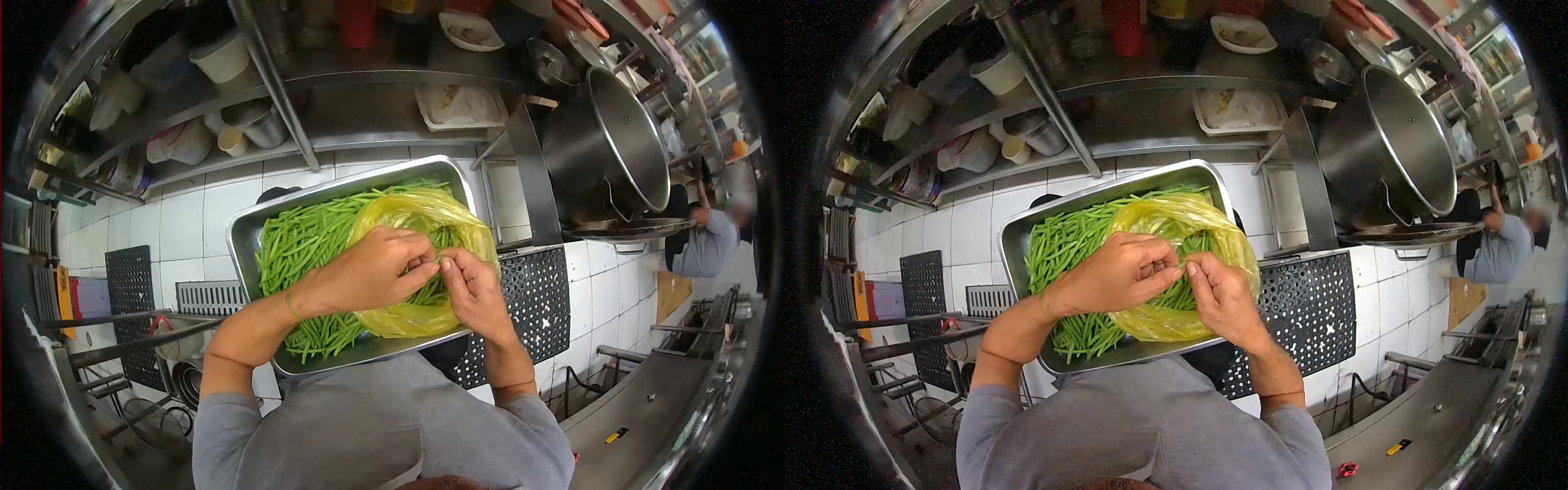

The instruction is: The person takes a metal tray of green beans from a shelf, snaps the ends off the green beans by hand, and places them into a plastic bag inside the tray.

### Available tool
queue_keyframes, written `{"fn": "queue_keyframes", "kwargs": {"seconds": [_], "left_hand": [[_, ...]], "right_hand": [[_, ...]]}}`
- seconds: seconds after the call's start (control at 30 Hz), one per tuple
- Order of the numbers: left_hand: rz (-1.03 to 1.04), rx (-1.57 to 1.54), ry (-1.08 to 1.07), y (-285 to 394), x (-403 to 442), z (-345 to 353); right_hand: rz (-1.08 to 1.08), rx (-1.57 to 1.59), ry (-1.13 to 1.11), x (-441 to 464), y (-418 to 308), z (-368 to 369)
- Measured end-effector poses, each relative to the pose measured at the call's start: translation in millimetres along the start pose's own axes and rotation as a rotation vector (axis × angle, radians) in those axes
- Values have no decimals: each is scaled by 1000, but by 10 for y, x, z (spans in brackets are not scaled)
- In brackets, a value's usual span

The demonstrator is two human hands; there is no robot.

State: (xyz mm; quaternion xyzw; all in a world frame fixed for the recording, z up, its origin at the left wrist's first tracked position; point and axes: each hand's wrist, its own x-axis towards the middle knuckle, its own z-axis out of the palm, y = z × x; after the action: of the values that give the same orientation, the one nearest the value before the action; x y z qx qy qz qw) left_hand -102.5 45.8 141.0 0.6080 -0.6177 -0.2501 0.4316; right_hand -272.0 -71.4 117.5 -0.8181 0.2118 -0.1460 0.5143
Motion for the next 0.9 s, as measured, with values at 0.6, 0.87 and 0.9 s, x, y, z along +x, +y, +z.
{"fn": "queue_keyframes", "kwargs": {"seconds": [0.6,0.87,0.9], "left_hand": [[-104,-95,47,-20,50,169],[-268,-396,-105,89,67,112],[-487,-638,-48,78,71,84]], "right_hand": [[361,779,43,-3,134,129],[373,1010,84,29,228,86],[382,1261,10,7,225,59]]}}
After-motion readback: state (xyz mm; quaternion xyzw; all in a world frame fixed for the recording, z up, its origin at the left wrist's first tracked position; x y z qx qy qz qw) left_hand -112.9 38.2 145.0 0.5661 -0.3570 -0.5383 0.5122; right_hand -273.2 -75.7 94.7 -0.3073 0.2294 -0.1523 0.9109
